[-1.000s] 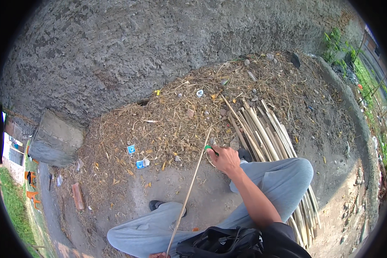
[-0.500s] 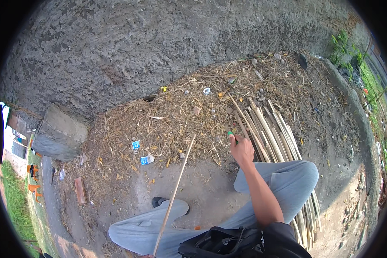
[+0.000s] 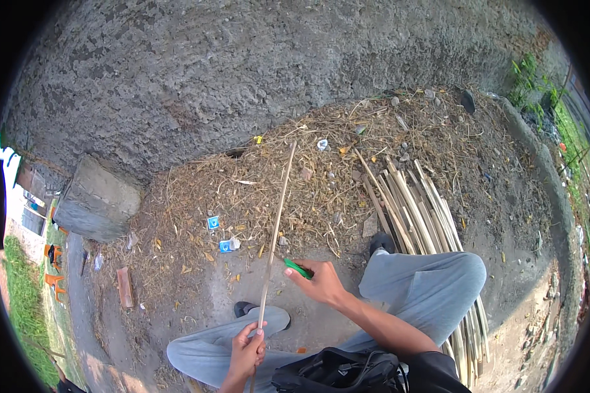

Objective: The person scrapes and trims a thin bamboo strip using a utility knife, holding the strip by hand and shaving along its length.

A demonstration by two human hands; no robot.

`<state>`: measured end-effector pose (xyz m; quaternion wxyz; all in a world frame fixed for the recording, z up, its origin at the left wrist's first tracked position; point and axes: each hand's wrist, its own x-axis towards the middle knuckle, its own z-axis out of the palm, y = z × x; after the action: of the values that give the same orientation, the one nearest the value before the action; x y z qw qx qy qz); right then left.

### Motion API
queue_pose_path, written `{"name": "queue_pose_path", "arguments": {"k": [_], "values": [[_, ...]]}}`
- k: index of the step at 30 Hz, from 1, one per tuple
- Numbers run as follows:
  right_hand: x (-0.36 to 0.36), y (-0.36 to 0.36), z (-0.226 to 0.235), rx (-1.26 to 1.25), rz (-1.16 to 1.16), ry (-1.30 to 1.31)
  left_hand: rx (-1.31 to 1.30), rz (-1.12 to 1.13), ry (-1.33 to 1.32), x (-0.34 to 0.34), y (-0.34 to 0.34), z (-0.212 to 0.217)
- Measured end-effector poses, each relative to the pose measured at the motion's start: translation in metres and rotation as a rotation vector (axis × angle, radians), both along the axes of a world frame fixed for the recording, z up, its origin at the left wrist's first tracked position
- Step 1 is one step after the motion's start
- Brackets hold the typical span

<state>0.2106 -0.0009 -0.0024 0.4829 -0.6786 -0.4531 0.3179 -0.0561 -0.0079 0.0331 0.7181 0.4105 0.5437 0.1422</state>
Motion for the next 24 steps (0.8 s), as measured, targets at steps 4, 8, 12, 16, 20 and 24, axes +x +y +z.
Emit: {"name": "queue_pose_path", "arguments": {"k": [4,8,12,16,20,24], "values": [[-0.009,0.011,-0.03,0.147,-0.078,0.428,0.03,-0.096,-0.024,0.01,-0.012,0.002],[0.001,0.01,-0.005,-0.152,0.011,0.595,0.134,-0.173,0.082,0.012,-0.018,-0.004],[-0.004,0.008,-0.016,-0.059,-0.047,0.683,0.414,-0.37,0.086,0.017,-0.001,-0.029],[-0.009,0.008,-0.007,-0.068,-0.009,0.531,0.524,-0.35,-0.059,0.048,0.036,-0.046],[-0.002,0.004,-0.005,-0.276,0.074,0.221,-0.034,-0.229,-0.193,0.075,0.052,-0.028],[0.009,-0.002,-0.013,0.02,0.039,-0.263,-0.383,-0.011,-0.351,0.073,0.064,-0.032]]}}
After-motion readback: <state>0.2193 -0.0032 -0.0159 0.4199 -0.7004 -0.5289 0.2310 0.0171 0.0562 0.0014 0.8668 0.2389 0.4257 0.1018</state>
